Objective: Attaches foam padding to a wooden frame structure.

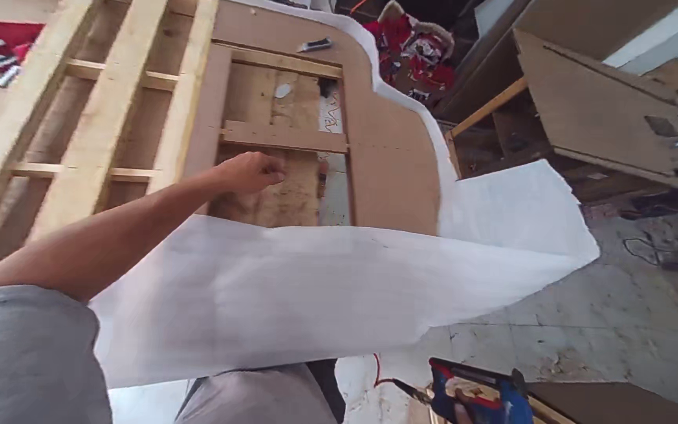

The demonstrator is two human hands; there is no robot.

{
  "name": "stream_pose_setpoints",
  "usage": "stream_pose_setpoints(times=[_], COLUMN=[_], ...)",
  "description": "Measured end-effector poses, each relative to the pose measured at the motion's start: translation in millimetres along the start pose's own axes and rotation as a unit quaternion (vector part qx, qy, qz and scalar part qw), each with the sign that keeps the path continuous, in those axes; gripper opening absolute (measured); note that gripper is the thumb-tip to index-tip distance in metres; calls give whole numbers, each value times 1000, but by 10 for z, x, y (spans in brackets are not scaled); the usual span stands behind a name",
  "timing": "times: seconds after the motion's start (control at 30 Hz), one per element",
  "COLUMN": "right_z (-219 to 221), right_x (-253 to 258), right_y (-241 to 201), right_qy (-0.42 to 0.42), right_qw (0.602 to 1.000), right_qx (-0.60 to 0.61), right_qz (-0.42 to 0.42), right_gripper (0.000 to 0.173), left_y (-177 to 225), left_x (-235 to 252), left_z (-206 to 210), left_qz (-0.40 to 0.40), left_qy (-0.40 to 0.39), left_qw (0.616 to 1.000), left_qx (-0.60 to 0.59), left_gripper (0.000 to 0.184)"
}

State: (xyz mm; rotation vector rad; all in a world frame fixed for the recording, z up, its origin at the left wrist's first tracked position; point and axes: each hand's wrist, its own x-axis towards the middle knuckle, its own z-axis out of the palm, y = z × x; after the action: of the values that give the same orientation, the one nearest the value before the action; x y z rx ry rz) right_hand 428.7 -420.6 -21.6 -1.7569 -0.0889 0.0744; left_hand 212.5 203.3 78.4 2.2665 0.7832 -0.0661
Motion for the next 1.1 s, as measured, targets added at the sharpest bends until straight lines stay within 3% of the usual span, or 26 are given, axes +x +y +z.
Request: stream_pose_setpoints(times=[0.13, 0.23, 0.3, 0.37, 0.43, 0.5, 0.57, 0.7, 0.77, 0.87, 1.0, 1.07, 1.1], right_z=[-460, -747, -876, -867, -729, -415, 74, 1502, 2321, 3462, 4622, 5020, 5178], right_x=[1217, 2111, 2753, 3411, 4073, 4711, 5322, 6095, 6169, 5813, 4988, 4607, 4450], right_y=[362, 277, 152, -68, -344, -648, -969, -1692, -2029, -2329, -2335, -2183, -2094], right_qy=[-46, -69, -99, -125, -156, -208, -268, -350, -388, -460, -550, -582, -596], right_qw=[999, 996, 990, 979, 963, 931, 871, 699, 610, 472, 333, 275, 249], right_qx=[12, -42, -80, -119, -143, -155, -184, -236, -240, -244, -241, -243, -243], right_qz=[-19, -40, -67, -106, -166, -256, -369, -577, -648, -711, -727, -725, -724], right_gripper=[48, 58, 54, 54, 65, 72, 74, 69, 68, 73, 76, 76, 78], left_y=[851, 1291, 1489, 1696, 1979, 2478, 2719, 1962, 1868, 1918, 2146, 2567, 2851], left_x=[629, 1181, 1505, 1745, 1830, 1760, 1768, 1992, 2042, 1957, 1807, 1439, 1164], left_z=[730, 1251, 1480, 1564, 1523, 1341, 1284, 1535, 1531, 1587, 1433, 1281, 1261], left_qz=[-97, -178, -243, -309, -365, -417, -443, -426, -424, -425, -401, -373, -369], left_qy=[0, 60, 104, 158, 178, 122, 99, 163, 169, 162, 150, 229, 311], left_qw=[990, 971, 950, 922, 902, 893, 887, 890, 890, 890, 904, 899, 876], left_qx=[-104, -149, -168, -174, -149, -116, -78, -16, -13, -31, -6, 11, 22], left_gripper=[35, 50, 58, 60, 61, 58, 55, 74, 79, 76, 60, 59, 54])
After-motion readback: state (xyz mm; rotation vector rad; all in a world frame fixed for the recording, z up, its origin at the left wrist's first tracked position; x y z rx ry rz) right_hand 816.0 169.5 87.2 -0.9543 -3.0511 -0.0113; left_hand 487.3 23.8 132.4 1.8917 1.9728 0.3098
